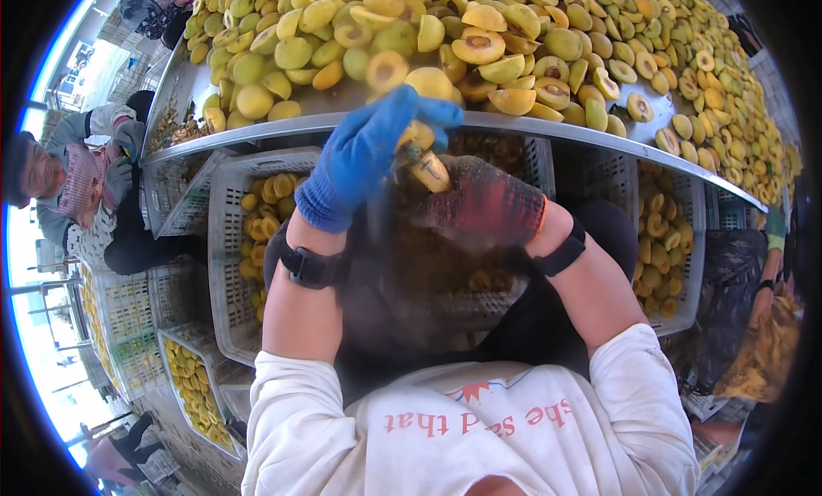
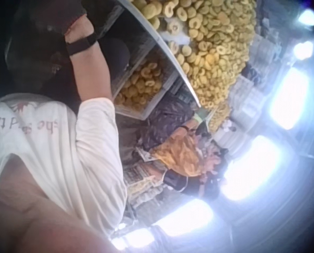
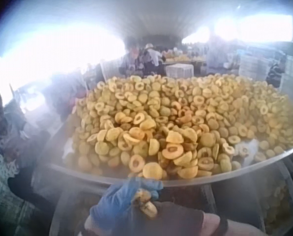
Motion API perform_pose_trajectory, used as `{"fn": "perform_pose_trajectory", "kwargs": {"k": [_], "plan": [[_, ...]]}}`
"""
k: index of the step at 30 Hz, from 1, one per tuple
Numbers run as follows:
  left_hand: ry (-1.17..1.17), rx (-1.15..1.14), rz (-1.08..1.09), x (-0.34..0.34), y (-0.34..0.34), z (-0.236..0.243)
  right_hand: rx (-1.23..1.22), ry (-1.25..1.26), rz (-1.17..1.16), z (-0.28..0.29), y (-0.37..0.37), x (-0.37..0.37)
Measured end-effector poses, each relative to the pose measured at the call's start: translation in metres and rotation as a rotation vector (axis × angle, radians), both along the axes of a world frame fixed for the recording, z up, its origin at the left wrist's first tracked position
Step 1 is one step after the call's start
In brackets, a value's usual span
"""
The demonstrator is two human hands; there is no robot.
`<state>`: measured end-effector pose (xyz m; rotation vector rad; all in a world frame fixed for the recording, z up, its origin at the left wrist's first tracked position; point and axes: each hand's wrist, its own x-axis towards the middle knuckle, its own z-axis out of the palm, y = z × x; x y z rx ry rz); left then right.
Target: The person repeatedly picks halved yellow-green fruit from a metal tray, removes the pits by hand, and places the pitted halves into a white basket below. The person briefly pauses to handle a small card and adjust the head-mounted camera before resuming pitting.
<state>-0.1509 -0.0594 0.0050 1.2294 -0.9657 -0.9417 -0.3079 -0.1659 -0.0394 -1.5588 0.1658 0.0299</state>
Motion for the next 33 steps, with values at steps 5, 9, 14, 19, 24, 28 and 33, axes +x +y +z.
{"fn": "perform_pose_trajectory", "kwargs": {"k": [5, 9, 14, 19, 24, 28, 33], "plan": [[0.071, -0.221, 0.341, -0.022, -0.001, -0.021, 0.106, -0.073, 0.05, -0.005, 0.003, -0.002], [0.302, -0.043, 0.208, -0.017, -0.001, -0.017, 0.62, 0.051, -0.007, -0.012, 0.015, -0.002], [0.256, 0.034, 0.057, -0.005, -0.006, -0.008, 0.63, 0.071, -0.022, -0.006, 0.016, -0.005], [0.397, -0.052, 0.364, -0.025, -0.01, -0.014, 0.183, -0.019, -0.166, -0.007, 0.023, 0.005], [0.148, 0.099, 0.169, -0.016, -0.004, -0.011, -0.221, -0.396, -0.204, -0.008, 0.028, 0.02], [-0.093, 0.215, -0.058, 0.001, 0.001, -0.005, 0.352, 0.334, 0.087, 0.001, 0.01, -0.006], [-0.159, 0.227, -0.243, 0.007, 0.004, 0.0, 0.589, 0.17, 0.111, -0.016, 0.018, -0.012]]}}
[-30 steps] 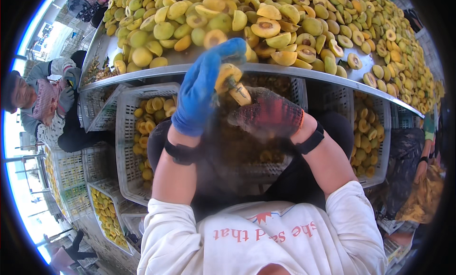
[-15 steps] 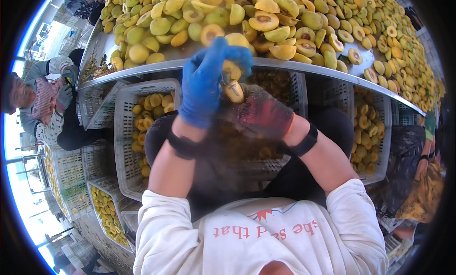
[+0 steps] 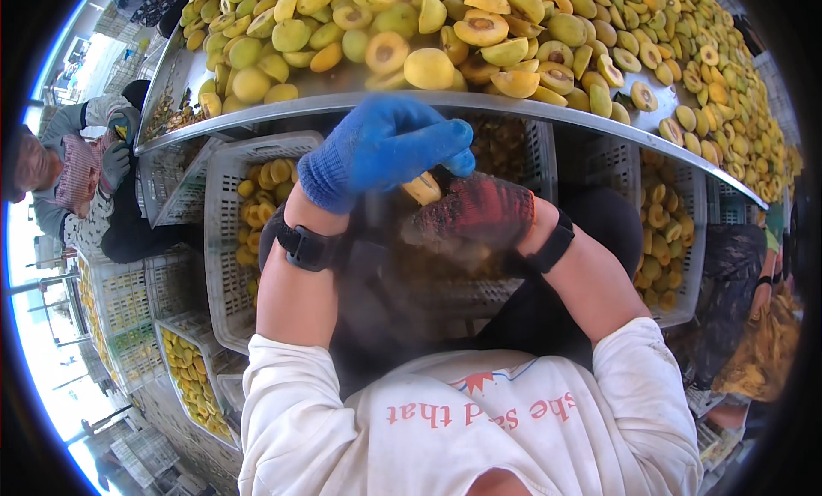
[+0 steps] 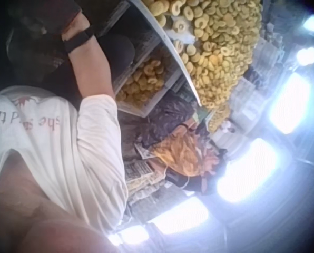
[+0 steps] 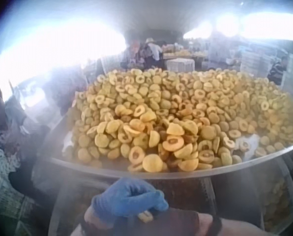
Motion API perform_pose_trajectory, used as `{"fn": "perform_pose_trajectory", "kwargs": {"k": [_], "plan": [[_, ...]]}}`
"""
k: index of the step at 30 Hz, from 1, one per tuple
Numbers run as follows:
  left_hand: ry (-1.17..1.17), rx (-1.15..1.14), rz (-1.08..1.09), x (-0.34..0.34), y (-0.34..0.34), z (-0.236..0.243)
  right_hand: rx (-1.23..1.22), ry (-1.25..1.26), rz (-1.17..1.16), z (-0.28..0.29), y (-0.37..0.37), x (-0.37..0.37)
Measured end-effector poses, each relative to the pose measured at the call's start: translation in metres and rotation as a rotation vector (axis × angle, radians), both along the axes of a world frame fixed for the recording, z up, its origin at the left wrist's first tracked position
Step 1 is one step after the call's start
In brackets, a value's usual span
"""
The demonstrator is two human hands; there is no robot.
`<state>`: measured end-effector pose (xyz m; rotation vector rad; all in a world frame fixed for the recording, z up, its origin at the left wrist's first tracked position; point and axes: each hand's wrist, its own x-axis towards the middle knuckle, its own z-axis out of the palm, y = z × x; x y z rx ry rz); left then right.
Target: The person repeatedly picks halved yellow-green fruit from a metal tray, removes the pits by hand, and places the pitted halves into a white basket below. The person briefly pauses to handle a small card and adjust the head-mounted camera before resuming pitting.
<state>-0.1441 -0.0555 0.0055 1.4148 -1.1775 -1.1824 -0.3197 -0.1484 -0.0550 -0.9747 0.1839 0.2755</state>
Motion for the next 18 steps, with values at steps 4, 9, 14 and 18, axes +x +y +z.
{"fn": "perform_pose_trajectory", "kwargs": {"k": [4, 9, 14, 18], "plan": [[-0.006, -0.016, -0.051, 0.001, 0.002, -0.003, 0.025, -0.107, 0.008, -0.016, 0.003, 0.002], [0.394, -0.19, 0.123, -0.013, 0.005, -0.019, -0.029, -0.053, 0.044, -0.018, -0.013, -0.002], [0.822, -0.267, 0.286, -0.021, 0.0, -0.038, 0.067, -0.239, -0.021, -0.023, -0.013, 0.003], [1.247, -0.252, 0.396, 0.0, 0.003, -0.036, 0.162, 0.074, 0.061, -0.023, -0.019, -0.002]]}}
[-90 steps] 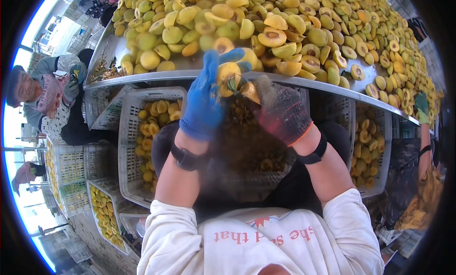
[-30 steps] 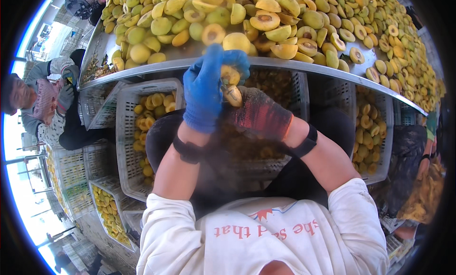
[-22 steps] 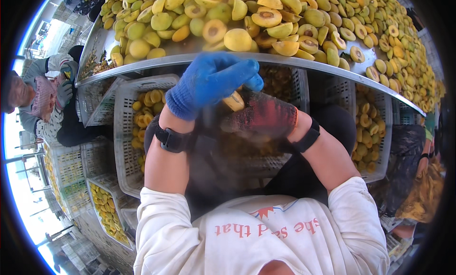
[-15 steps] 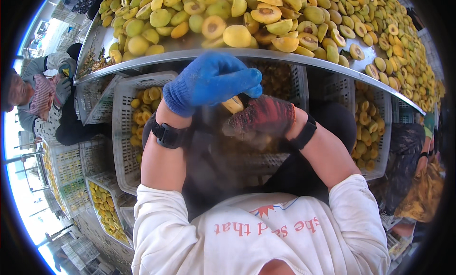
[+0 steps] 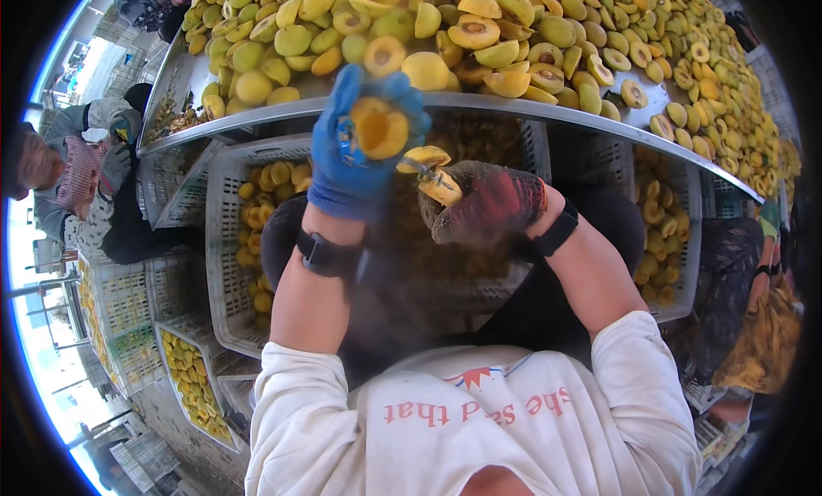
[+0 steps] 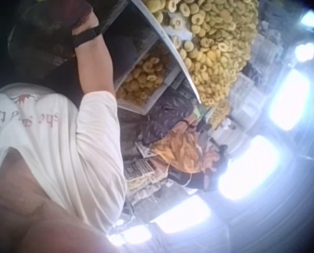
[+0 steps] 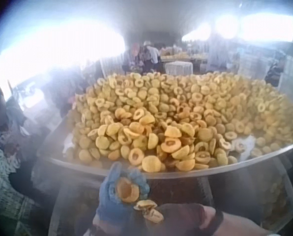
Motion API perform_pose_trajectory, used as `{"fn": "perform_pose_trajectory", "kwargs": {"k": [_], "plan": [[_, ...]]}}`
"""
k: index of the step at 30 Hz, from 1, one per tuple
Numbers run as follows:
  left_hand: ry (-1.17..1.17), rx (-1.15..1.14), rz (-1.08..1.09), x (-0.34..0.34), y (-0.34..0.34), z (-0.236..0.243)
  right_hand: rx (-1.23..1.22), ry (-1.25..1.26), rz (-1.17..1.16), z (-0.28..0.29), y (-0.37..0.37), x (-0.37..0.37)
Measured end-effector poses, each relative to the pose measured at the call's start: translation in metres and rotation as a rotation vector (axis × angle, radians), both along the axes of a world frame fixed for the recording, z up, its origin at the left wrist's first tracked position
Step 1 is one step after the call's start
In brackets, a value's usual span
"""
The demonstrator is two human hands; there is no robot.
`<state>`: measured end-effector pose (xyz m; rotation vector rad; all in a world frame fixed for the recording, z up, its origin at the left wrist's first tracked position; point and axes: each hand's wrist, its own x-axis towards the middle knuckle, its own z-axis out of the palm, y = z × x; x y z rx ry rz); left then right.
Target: The person repeatedly picks halved yellow-green fruit from a metal tray, removes the pits by hand, and places the pitted halves into a white basket below. The person briefly pauses to handle a small card and adjust the head-mounted camera before resuming pitting.
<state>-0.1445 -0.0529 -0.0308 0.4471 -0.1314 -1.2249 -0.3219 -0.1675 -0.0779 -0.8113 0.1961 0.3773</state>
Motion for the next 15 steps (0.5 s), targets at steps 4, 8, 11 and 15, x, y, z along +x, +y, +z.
{"fn": "perform_pose_trajectory", "kwargs": {"k": [4, 8, 11, 15], "plan": [[-0.53, 0.099, 0.255, 0.027, 0.066, 0.045, -0.156, -0.193, 0.036, 0.008, -0.009, -0.014], [-1.651, 0.682, 0.641, 0.014, 0.125, 0.08, -0.311, -0.271, 0.076, 0.018, -0.004, -0.017], [-1.505, 0.479, 0.549, -0.041, 0.109, 0.049, -0.779, -0.623, 0.024, 0.025, 0.011, -0.017], [-1.972, 0.501, -0.033, -0.071, 0.06, 0.02, -1.464, -0.484, 0.263, 0.041, 0.025, -0.035]]}}
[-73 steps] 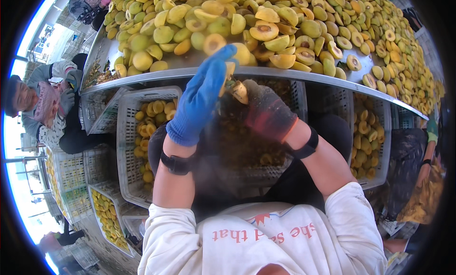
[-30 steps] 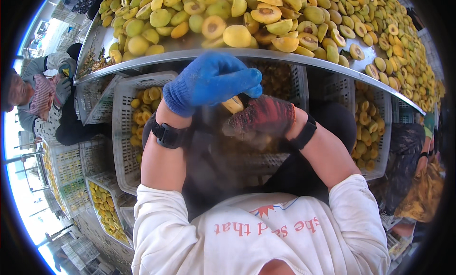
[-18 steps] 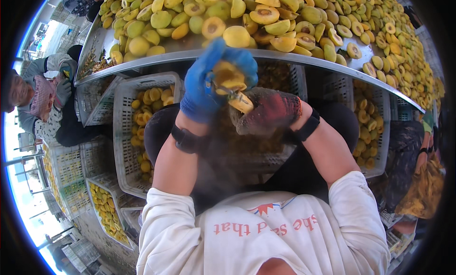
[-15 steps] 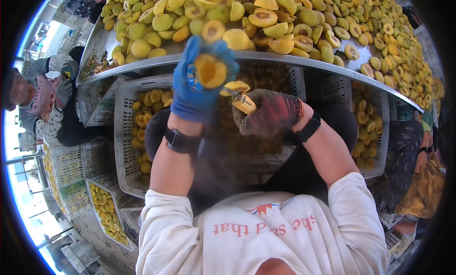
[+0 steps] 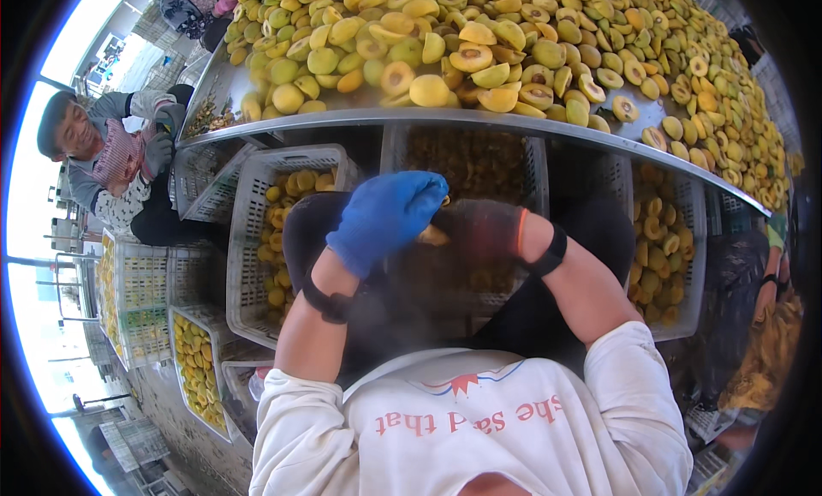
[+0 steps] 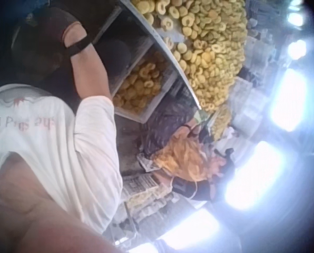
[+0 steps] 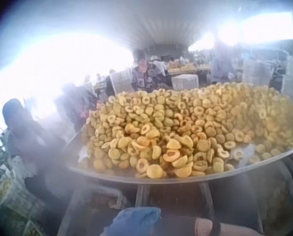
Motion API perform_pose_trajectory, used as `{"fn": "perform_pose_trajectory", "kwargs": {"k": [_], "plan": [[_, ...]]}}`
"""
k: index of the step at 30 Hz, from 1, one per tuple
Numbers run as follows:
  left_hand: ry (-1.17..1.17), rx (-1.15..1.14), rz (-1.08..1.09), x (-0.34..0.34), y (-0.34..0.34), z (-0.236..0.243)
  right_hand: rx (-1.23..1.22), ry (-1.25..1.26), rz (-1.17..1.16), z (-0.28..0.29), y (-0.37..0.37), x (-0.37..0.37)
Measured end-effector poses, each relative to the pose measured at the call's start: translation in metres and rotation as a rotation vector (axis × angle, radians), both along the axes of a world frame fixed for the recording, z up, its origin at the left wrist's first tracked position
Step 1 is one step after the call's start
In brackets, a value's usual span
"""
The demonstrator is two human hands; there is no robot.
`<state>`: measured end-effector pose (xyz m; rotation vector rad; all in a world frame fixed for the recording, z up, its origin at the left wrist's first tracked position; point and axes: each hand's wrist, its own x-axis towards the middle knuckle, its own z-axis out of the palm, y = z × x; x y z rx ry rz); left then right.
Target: The person repeatedly picks halved yellow-green fruit from a metal tray, removes the pits by hand, and places the pitted halves into a white basket below. The person briefly pauses to handle a small card and adjust the head-mounted camera before resuming pitting.
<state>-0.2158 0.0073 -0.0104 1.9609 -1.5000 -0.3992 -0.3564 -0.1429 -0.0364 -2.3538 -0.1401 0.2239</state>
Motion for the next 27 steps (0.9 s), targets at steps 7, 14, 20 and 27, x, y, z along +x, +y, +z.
{"fn": "perform_pose_trajectory", "kwargs": {"k": [7, 14, 20, 27], "plan": [[-0.27, 0.066, 0.45, 0.096, -0.067, 0.023, -0.213, 0.095, -0.276, 0.013, -0.032, -0.03], [0.038, 0.365, 0.216, 0.153, -0.125, -0.028, -0.088, -0.088, -0.496, 0.006, -0.042, -0.03], [0.029, 0.349, 0.31, 0.153, -0.108, -0.032, 0.265, -0.46, -0.699, 0.005, -0.036, 0.001], [-0.22, 0.438, 0.165, 0.134, -0.127, -0.025, 0.521, -0.521, -0.741, -0.005, -0.027, 0.037]]}}
